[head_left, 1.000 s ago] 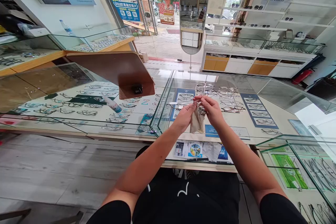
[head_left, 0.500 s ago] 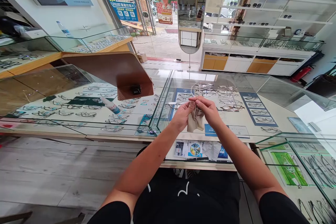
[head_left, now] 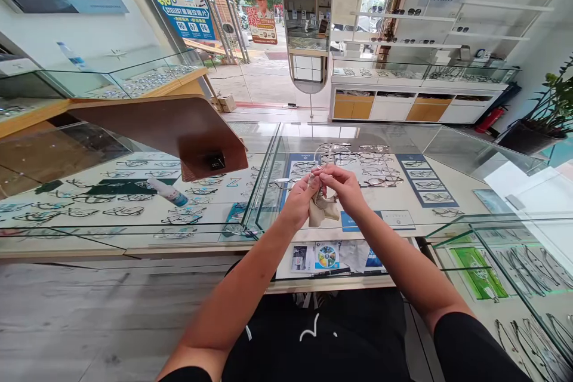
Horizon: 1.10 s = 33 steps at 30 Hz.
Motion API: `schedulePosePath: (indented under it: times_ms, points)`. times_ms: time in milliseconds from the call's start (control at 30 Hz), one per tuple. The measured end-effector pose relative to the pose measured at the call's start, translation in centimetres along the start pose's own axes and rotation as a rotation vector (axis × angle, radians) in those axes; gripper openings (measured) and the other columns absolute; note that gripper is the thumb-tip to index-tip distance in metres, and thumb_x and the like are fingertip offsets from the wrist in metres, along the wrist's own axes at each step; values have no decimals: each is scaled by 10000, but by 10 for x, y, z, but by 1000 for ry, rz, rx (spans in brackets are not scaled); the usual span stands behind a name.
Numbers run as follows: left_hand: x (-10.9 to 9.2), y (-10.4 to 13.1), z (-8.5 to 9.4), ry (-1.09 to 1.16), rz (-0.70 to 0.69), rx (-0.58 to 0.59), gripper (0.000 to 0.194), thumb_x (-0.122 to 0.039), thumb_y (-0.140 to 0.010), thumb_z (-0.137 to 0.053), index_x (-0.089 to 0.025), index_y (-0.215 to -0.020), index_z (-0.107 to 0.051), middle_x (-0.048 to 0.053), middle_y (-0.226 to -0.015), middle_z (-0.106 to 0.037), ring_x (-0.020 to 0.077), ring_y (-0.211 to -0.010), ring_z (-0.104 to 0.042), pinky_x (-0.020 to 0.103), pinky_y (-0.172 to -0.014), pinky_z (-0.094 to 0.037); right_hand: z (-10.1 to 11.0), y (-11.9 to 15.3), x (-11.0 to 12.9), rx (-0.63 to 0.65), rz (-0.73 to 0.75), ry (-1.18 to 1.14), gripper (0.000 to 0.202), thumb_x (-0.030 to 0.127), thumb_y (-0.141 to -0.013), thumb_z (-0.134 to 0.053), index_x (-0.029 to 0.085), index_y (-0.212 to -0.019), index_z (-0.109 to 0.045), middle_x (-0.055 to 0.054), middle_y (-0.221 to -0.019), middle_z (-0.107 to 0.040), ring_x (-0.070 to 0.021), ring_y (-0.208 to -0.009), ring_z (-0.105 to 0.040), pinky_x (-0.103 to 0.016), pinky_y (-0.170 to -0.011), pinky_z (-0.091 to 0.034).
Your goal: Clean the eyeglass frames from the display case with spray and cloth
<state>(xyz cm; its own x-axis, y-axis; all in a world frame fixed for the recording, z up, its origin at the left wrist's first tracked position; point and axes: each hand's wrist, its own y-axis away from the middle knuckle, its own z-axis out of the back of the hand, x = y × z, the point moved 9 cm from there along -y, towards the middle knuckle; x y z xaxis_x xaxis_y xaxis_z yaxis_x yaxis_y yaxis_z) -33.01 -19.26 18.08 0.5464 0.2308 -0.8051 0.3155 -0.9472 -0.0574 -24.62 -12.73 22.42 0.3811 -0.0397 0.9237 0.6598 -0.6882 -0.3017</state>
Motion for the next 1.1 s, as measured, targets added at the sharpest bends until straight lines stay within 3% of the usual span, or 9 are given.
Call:
schedulePosePath:
  times_ms: [167,267,367,467,767,933,1100]
  points:
    - [-5,0,0,-54,-44,-10,510,-571,-795,-958,-160,-1022,-759,-14,-703,-675,98,-621,-580,210,-604,-472,-1,-1,-1,13,-10,-2,347,609,-783,-900,270,-837,-858,-45,-1043,-814,-133,-599,-549,-382,-650,-540]
    - [-5,-1,-2,-50,-30,22,485,-570,-805,-950,-156,-982,-768,18,-764,-724,140,-702,-668,240,-644,-524,4,-3,-3,-13,-11,-11,307,577,-793,-900,277,-848,-865,-34,-1018,-830,-118,-581,-501,-358,-632,-503]
    - [-3,-2,-3,-10,4,51,492,-523,-783,-977,-157,-1050,-787,56,-884,-788,213,-883,-765,302,-794,-606,9,-4,-5,-51,-32,-1,279,555,-802,-895,280,-842,-868,-42,-1011,-840,-173,-733,-620,-335,-652,-489]
    - [0,-1,-2,4,39,60,499,-442,-784,-991,-161,-1144,-790,71,-976,-819,240,-985,-790,338,-900,-625,14,-4,-7,-82,-62,-35,287,554,-780,-905,280,-859,-873,-50,-1021,-847,-244,-960,-717,-354,-770,-548]
    - [3,3,-4,-37,99,135,483,-436,-816,-972,-156,-1173,-803,103,-1024,-831,258,-1001,-799,347,-902,-625,13,-5,-13,-114,-129,-232,330,521,-672,-983,262,-841,-866,-64,-1063,-868,-269,-1089,-766,-406,-984,-595]
    - [-2,3,-6,-68,68,131,491,-437,-785,-992,-152,-1139,-804,96,-978,-828,238,-920,-799,306,-821,-613,12,-4,-14,-108,-152,-225,376,551,-661,-983,254,-837,-834,-70,-1096,-862,-254,-1026,-759,-367,-856,-596]
    - [-7,2,-4,-88,1,54,505,-481,-723,-1023,-155,-1043,-807,38,-817,-787,158,-716,-736,242,-681,-565,4,-1,-14,-71,-114,-143,368,587,-725,-935,263,-852,-816,-64,-1122,-840,-205,-845,-686,-309,-606,-483]
